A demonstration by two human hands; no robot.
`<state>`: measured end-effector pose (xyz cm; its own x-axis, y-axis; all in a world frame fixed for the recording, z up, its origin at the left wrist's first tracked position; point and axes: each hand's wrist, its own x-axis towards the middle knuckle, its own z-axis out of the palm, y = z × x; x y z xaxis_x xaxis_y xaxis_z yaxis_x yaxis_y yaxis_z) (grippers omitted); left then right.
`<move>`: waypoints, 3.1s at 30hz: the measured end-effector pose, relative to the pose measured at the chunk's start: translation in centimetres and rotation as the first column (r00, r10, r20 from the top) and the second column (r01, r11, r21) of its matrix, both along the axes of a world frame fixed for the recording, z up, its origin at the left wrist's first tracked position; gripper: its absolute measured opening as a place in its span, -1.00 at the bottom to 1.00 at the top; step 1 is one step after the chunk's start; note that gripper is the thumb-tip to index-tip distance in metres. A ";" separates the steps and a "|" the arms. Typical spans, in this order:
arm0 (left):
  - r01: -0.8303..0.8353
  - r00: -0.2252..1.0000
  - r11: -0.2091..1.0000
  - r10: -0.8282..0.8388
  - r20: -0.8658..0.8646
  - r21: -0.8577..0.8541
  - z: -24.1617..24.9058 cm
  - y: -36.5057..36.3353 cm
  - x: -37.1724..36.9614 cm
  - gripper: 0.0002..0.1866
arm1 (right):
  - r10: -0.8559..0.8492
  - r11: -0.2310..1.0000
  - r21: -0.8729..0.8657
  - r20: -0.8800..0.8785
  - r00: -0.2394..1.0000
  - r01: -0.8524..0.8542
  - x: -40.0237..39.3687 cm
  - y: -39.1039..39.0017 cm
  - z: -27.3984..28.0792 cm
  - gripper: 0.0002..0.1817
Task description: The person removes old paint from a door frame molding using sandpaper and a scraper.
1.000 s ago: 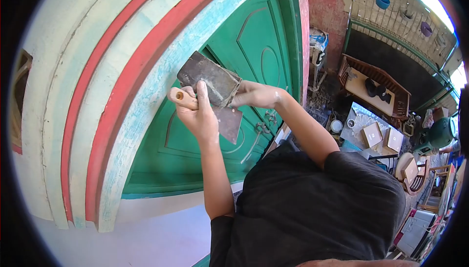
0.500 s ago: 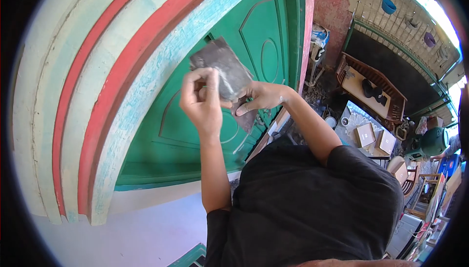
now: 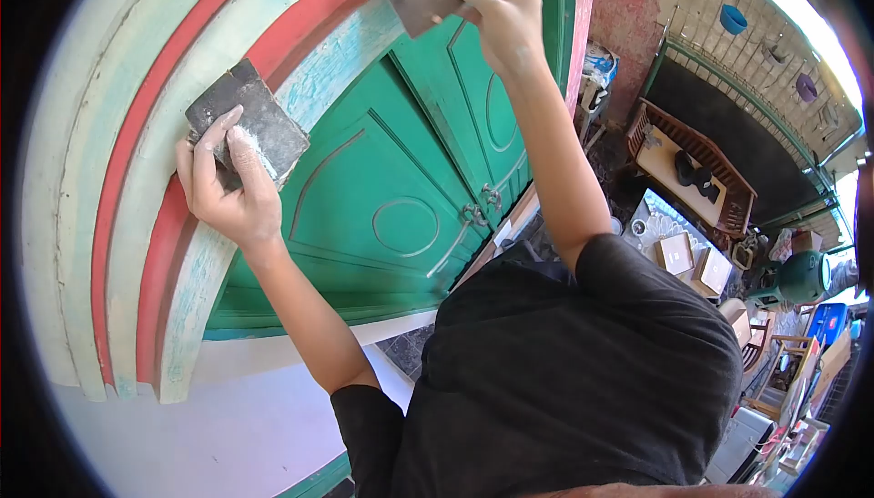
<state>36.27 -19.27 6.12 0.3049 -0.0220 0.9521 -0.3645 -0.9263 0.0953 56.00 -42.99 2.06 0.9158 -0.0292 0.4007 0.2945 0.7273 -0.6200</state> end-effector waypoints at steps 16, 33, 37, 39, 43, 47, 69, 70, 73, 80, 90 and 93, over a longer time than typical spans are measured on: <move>-0.025 0.999 1.000 0.025 -0.035 -0.004 0.1 1.2 0.7 -0.81 | -0.152 0.981 0.130 0.035 0.988 0.146 3.5 5.7 0.6 -0.27; -0.020 0.994 0.999 0.016 -0.109 -0.037 0.4 1.1 0.3 -0.79 | -0.142 0.952 0.252 -0.135 0.981 0.173 3.0 6.2 0.9 -0.28; -0.031 0.993 0.999 0.027 -0.118 -0.032 0.5 1.0 0.4 -0.79 | -0.010 0.986 0.169 -0.003 1.000 0.011 2.2 6.9 0.7 -0.26; -0.031 0.992 0.999 0.025 -0.126 -0.042 0.4 1.0 0.4 -0.79 | -0.035 0.984 0.170 -0.046 0.998 0.042 1.9 7.0 0.8 -0.28; -0.033 0.992 0.998 0.025 -0.123 -0.058 0.3 0.9 0.2 -0.79 | -0.144 0.940 0.295 -0.120 0.982 0.173 1.3 7.2 1.3 -0.34; -0.040 0.993 0.998 0.033 -0.115 -0.052 0.4 0.8 0.4 -0.79 | -0.202 0.925 0.300 -0.133 0.970 0.233 0.0 8.0 1.8 -0.49; -0.058 0.991 0.995 0.048 -0.127 -0.083 0.3 0.4 0.5 -0.80 | -0.353 0.933 0.052 -0.042 0.935 0.355 -4.3 10.6 2.7 -0.87; -0.058 0.991 0.995 0.047 -0.129 -0.083 0.2 0.5 0.3 -0.80 | -0.353 0.933 0.051 -0.043 0.934 0.355 -4.2 10.8 2.5 -0.87; -0.084 0.984 0.996 0.078 -0.159 -0.033 0.1 0.8 0.2 -0.81 | -0.486 0.874 0.018 0.074 0.871 0.486 -4.0 11.4 2.2 -0.87; -0.066 0.987 0.997 0.058 -0.150 -0.048 -0.2 1.2 0.1 -0.81 | -0.258 0.945 0.211 0.005 0.966 0.251 -3.8 11.7 3.0 -0.89; -0.091 0.990 0.994 0.084 -0.117 -0.060 -0.3 0.9 0.2 -0.81 | -0.159 0.976 0.160 0.063 0.985 0.147 -3.5 10.5 2.5 -0.82; -0.106 0.990 0.994 0.103 -0.097 -0.018 0.0 0.6 0.3 -0.81 | -0.089 0.996 0.041 0.148 0.985 0.083 -4.2 10.4 2.0 -0.71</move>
<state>36.53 -18.68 6.11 0.3940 0.0363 0.9184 -0.2540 -0.9560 0.1467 51.78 -32.56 4.09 0.8393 -0.1217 0.5299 0.4442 0.7155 -0.5392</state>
